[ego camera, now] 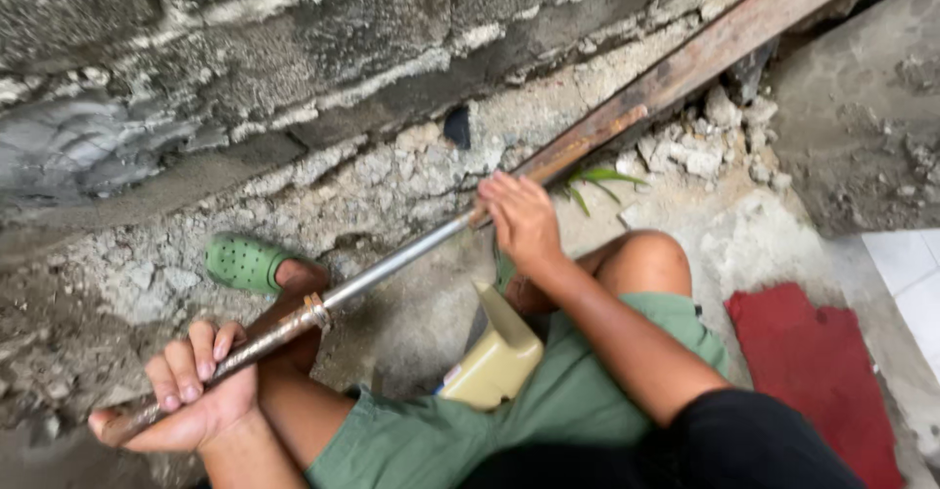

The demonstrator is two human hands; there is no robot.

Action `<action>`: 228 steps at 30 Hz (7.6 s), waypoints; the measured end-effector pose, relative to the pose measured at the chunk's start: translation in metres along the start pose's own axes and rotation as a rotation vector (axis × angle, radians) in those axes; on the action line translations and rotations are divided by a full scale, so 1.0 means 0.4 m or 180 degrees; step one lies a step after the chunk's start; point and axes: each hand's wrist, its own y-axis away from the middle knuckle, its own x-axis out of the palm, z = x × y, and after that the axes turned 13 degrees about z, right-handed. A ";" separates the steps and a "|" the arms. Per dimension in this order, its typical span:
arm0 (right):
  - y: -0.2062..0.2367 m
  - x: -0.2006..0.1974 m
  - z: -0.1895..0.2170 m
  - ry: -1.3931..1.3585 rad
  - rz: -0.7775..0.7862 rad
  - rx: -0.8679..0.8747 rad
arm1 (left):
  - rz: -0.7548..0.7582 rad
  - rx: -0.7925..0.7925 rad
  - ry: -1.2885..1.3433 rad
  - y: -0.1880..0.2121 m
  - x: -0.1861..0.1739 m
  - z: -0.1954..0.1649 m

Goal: The person sits on a small stool and scrubs a long metal rod with sandpaper. They then spray the rod with a liquid from a yellow bottle and continue scrubbing. The person repeats the spraying and scrubbing process multiple times.

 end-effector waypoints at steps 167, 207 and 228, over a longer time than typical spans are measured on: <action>-0.028 0.029 0.092 -0.0411 0.0391 0.0069 | -0.0100 0.0158 0.0035 -0.023 0.000 0.004; 0.005 0.014 0.084 -0.0413 0.0423 0.0386 | 0.0028 0.0075 -0.0008 -0.022 0.014 0.004; -0.013 0.024 0.078 -0.0880 0.0306 0.0359 | 0.0134 0.0063 -0.0039 -0.032 0.032 0.012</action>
